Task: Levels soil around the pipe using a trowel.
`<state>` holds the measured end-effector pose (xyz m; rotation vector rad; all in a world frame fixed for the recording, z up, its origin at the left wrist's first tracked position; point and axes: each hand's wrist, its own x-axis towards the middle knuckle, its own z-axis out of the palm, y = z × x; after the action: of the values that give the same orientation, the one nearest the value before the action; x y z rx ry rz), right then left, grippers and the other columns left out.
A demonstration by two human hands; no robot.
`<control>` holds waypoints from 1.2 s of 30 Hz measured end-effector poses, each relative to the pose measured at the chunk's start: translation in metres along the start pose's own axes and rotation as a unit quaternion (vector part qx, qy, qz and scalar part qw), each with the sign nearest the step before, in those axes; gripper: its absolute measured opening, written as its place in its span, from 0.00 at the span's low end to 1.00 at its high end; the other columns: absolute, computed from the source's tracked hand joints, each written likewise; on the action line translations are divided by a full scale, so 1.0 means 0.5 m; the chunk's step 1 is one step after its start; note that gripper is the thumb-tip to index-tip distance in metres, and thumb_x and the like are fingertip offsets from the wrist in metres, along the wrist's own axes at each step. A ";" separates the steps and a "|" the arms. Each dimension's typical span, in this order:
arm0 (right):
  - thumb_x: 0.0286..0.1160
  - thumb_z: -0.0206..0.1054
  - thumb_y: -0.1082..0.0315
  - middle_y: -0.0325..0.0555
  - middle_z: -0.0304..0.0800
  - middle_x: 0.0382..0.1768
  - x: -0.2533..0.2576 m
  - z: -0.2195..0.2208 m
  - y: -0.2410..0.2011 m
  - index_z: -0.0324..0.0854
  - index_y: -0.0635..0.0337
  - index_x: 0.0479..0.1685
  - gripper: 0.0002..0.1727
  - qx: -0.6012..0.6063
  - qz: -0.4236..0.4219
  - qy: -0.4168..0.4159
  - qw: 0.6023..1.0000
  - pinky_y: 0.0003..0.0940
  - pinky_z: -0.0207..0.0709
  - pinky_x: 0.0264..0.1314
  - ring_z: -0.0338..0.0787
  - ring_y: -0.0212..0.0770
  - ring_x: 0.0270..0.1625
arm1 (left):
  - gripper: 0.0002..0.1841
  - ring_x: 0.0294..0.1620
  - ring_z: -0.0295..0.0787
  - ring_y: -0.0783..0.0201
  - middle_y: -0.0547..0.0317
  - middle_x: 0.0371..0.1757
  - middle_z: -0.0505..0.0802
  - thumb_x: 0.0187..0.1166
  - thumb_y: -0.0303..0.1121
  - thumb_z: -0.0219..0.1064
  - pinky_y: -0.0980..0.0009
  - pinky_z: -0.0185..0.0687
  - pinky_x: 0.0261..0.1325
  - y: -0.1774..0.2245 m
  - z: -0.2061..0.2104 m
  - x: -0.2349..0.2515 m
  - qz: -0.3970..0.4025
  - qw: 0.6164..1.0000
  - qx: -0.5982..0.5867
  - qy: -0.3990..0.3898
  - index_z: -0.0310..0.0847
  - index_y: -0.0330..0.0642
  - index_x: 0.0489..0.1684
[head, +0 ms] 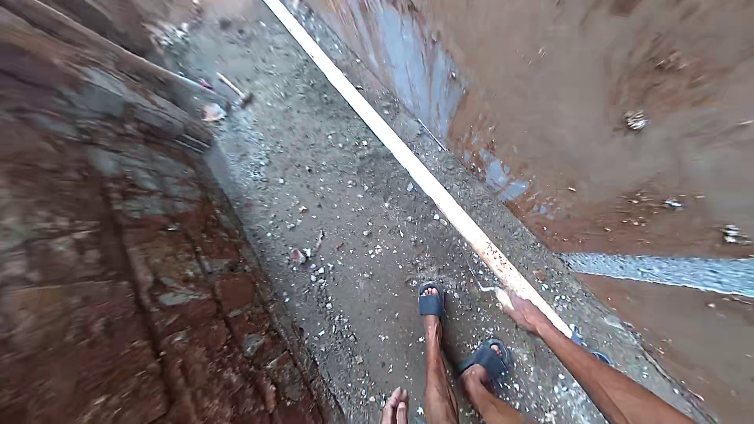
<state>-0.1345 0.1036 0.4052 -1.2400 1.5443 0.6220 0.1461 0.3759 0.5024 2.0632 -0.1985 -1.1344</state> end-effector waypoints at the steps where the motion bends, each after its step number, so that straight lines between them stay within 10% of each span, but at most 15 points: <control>1: 0.90 0.61 0.55 0.74 0.76 0.76 -0.065 0.008 0.011 0.57 0.63 0.91 0.36 0.019 0.005 -0.011 1.000 0.66 0.67 0.82 0.78 0.70 0.78 | 0.20 0.59 0.89 0.51 0.25 0.61 0.87 0.85 0.22 0.51 0.60 0.81 0.69 0.018 -0.016 -0.027 -0.010 1.000 0.008 0.002 0.72 0.14 0.69; 9: 0.90 0.60 0.56 0.74 0.77 0.74 -0.540 0.044 0.119 0.63 0.65 0.86 0.32 0.115 0.101 -0.040 0.987 0.68 0.71 0.75 0.82 0.70 0.72 | 0.17 0.53 0.87 0.51 0.30 0.60 0.88 0.86 0.24 0.61 0.57 0.83 0.61 0.139 -0.231 -0.131 -0.080 0.995 0.047 0.045 0.76 0.20 0.67; 14: 0.89 0.61 0.56 0.74 0.77 0.74 -0.657 0.065 0.179 0.66 0.65 0.85 0.31 0.231 0.183 0.053 0.954 0.68 0.69 0.77 0.79 0.70 0.75 | 0.18 0.48 0.85 0.52 0.32 0.57 0.88 0.87 0.25 0.58 0.56 0.82 0.54 0.197 -0.338 -0.055 -0.101 0.989 0.106 0.017 0.75 0.24 0.70; 26: 0.89 0.62 0.58 0.71 0.80 0.69 -0.811 0.223 -0.101 0.70 0.64 0.82 0.28 0.490 0.299 0.180 0.799 0.61 0.75 0.69 0.85 0.63 0.66 | 0.19 0.45 0.86 0.60 0.38 0.56 0.87 0.89 0.29 0.56 0.62 0.85 0.53 0.676 -0.567 0.334 0.010 0.982 0.180 -0.054 0.72 0.26 0.73; 30: 0.90 0.61 0.58 0.72 0.82 0.66 -0.864 0.349 -0.148 0.72 0.66 0.80 0.27 0.522 0.333 0.168 0.767 0.64 0.75 0.70 0.86 0.65 0.65 | 0.19 0.36 0.82 0.64 0.48 0.44 0.87 0.87 0.34 0.58 0.61 0.83 0.44 0.821 -0.516 0.447 0.081 0.953 0.277 -0.088 0.76 0.29 0.67; 33: 0.92 0.57 0.57 0.60 0.81 0.45 -0.882 0.407 -0.187 0.71 0.66 0.74 0.24 0.571 0.352 0.146 0.727 0.52 0.78 0.45 0.81 0.51 0.38 | 0.18 0.34 0.82 0.70 0.50 0.45 0.86 0.89 0.30 0.55 0.71 0.82 0.43 0.914 -0.371 0.486 0.102 0.950 0.260 -0.135 0.73 0.27 0.69; 36: 0.93 0.55 0.54 0.69 0.85 0.55 -0.872 0.427 -0.220 0.70 0.68 0.78 0.27 0.593 0.379 0.113 0.702 0.60 0.80 0.55 0.87 0.60 0.48 | 0.19 0.45 0.86 0.67 0.41 0.57 0.87 0.90 0.28 0.55 0.70 0.83 0.54 0.973 -0.229 0.440 0.122 0.930 0.272 -0.213 0.70 0.23 0.72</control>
<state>0.0293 0.4219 0.7510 0.3729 2.0750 -0.1554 0.4684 -0.0039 0.7256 2.1316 -1.0593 -1.4707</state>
